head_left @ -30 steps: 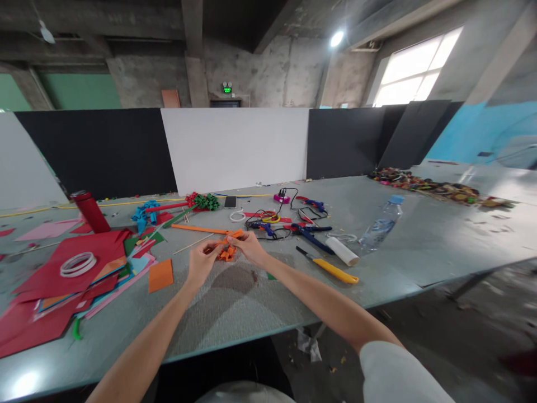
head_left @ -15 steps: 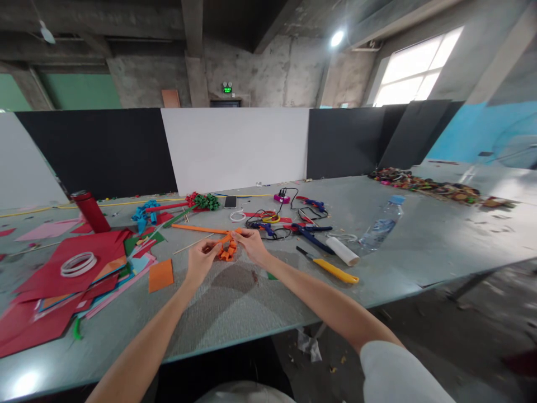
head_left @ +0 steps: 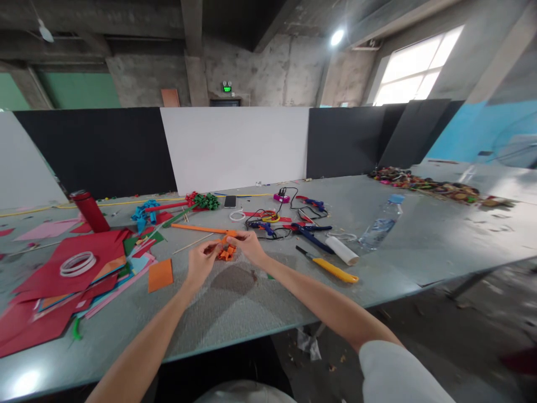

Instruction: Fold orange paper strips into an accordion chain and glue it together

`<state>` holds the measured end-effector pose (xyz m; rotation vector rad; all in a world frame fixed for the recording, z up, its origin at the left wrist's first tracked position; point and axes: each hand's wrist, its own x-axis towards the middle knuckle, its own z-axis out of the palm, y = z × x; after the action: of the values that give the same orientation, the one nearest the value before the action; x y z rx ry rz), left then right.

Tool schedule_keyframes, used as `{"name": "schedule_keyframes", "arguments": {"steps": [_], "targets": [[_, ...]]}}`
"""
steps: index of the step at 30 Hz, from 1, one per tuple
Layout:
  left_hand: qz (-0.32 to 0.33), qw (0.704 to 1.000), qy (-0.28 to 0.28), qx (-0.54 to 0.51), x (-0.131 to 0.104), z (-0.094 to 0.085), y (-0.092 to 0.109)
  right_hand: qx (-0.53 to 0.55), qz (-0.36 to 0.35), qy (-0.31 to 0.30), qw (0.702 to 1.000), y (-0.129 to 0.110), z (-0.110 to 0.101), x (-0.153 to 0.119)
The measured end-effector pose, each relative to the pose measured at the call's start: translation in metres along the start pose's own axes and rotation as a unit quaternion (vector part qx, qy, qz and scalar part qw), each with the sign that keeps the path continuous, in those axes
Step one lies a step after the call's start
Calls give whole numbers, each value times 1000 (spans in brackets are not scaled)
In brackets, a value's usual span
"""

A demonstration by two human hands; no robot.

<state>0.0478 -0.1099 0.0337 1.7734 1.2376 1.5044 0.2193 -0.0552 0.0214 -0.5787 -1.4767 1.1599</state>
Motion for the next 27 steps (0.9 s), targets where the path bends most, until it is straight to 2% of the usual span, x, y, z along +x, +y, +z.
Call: {"name": "schedule_keyframes", "arguments": {"steps": [4,13,19,23,27], "targets": [[-12,1000,-14,-25,1,-1,-1,-9,5,-32,999,-1,3,-3],[-15,999,-22,-27,-1,4,-3,-12,11,-5,1000,-3,5,-6],[-33,999,-26,-34,2,3,-6,-25,21,-10,999,-1,4,-3],[-36,999,-25,-25,3,2,-7,-12,31,20,999,-2,1,0],[-39,998,-32,-23,3,3,-10,-38,14,23,999,-5,-2,0]]}}
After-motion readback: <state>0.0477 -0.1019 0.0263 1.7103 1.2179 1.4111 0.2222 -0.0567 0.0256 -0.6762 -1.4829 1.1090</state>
